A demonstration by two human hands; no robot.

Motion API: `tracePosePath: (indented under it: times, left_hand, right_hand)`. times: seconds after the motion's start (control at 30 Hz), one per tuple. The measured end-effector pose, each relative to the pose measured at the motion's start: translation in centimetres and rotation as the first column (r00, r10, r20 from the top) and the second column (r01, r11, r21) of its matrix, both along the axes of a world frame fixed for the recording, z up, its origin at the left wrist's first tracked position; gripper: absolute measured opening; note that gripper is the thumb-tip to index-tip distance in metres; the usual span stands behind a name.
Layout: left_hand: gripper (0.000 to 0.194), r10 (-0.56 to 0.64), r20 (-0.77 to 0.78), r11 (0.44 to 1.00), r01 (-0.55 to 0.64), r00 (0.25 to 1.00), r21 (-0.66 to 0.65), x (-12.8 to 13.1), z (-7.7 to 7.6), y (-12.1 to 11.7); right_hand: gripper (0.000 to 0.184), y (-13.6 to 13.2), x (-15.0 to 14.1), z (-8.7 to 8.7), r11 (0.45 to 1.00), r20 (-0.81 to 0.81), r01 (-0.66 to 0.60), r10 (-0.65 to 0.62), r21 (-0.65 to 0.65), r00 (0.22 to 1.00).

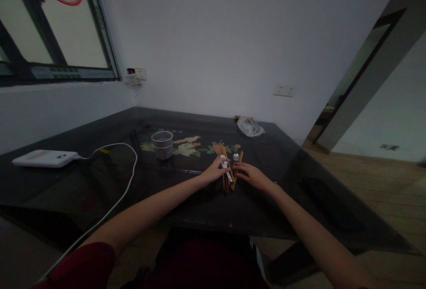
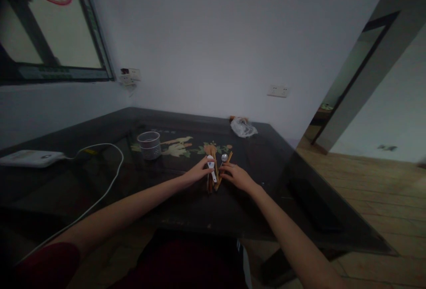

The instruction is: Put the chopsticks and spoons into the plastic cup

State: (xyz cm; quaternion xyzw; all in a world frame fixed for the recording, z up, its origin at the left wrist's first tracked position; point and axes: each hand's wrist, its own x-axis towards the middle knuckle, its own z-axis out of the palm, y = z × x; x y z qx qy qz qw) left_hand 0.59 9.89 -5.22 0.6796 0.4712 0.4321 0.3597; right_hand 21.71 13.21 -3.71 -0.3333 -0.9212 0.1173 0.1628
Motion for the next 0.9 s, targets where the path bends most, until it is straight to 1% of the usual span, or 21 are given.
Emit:
tracePosePath:
  times: [0.2,0.27,0.33,0.47,0.53,0.67,0.8,0.9]
  left_hand:
    - [0.039,-0.048,-0.037,0.998,0.049,0.998,0.037,4.1,-0.8,1.6]
    - [0.039,-0.057,-0.039,0.996,0.060,0.998,0.062,5.1,-0.9,1.9]
    - [0.038,-0.058,-0.058,0.993,0.064,0.997,0.102,5.5,-0.9,1.7]
    - [0.044,-0.025,-0.172,0.969,0.066,0.985,0.240,5.0,-0.7,0.8]
    - [0.048,0.003,-0.220,0.958,0.060,0.975,0.279,4.5,-0.7,0.5]
    - [0.046,0.046,-0.261,0.959,0.031,0.964,0.283,3.8,-0.9,0.6]
    - [0.046,0.050,-0.324,0.946,0.059,0.945,0.317,3.8,-1.2,0.9]
    - [0.046,0.071,-0.357,0.941,0.056,0.931,0.334,3.8,-1.4,0.9]
  right_hand:
    - [0.028,0.7,2.7,-0.1,0.999,-0.053,0.036,-0.037,-0.029,0.998]
    - [0.025,0.9,3.3,-0.2,0.999,-0.078,0.043,-0.044,-0.025,0.996]
    - [0.023,1.1,3.6,-0.4,0.998,-0.093,0.056,-0.058,-0.024,0.994]
    - [0.019,1.2,3.7,-0.7,0.996,-0.116,0.083,-0.085,-0.017,0.990]
    - [0.018,1.1,3.5,-0.7,0.995,-0.129,0.101,-0.101,-0.011,0.987]
    - [0.016,0.8,3.1,-0.5,0.993,-0.146,0.122,-0.121,0.000,0.982]
    - [0.016,0.8,3.2,-0.5,0.992,-0.169,0.125,-0.123,-0.002,0.978]
    - [0.015,0.9,3.4,-0.6,0.988,-0.201,0.153,-0.148,0.009,0.968]
